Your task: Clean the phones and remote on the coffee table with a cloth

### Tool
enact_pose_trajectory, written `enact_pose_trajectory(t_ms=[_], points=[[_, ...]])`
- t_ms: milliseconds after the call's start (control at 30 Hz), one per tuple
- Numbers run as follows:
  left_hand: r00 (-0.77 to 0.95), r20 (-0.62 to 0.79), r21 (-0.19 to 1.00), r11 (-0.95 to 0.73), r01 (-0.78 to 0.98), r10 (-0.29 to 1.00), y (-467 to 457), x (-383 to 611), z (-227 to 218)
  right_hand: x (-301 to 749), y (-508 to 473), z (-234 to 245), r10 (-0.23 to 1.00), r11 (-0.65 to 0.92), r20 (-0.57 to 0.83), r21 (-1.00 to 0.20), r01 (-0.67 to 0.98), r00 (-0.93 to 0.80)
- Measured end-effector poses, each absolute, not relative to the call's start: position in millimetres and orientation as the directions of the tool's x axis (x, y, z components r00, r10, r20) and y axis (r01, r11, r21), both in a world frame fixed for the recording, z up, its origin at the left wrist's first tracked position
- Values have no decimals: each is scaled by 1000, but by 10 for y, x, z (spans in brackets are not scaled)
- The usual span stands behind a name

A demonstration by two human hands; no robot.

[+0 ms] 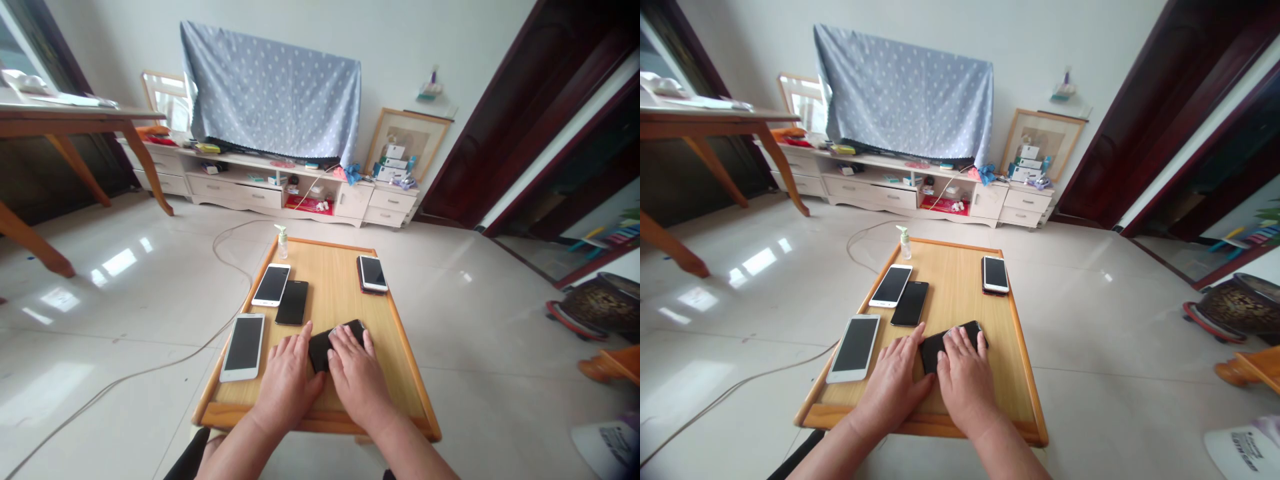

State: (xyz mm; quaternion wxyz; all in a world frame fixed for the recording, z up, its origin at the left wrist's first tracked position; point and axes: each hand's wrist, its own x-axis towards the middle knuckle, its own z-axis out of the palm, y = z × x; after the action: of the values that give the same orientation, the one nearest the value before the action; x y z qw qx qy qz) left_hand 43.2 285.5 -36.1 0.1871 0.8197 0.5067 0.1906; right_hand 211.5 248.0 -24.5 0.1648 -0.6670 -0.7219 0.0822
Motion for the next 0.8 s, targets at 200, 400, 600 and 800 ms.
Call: enact_pose_trajectory(t_ms=[200, 400, 600, 800], points=[[417, 133, 491, -425, 760, 899, 2852, 429, -395, 2074, 2499, -231, 977, 204, 134, -391, 898, -163], [422, 142, 477, -435, 764, 895, 2845, 427, -359, 2410, 2679, -366, 986, -43, 144, -284, 958, 87], [421, 123, 455, -428, 781, 899, 2851, 452, -297, 2231, 2487, -317, 972, 194, 192, -338, 921, -134], [445, 144, 443, -460, 770, 884, 2825, 459, -258, 2530, 2522, -420, 967, 88, 255, -349, 933, 4]])
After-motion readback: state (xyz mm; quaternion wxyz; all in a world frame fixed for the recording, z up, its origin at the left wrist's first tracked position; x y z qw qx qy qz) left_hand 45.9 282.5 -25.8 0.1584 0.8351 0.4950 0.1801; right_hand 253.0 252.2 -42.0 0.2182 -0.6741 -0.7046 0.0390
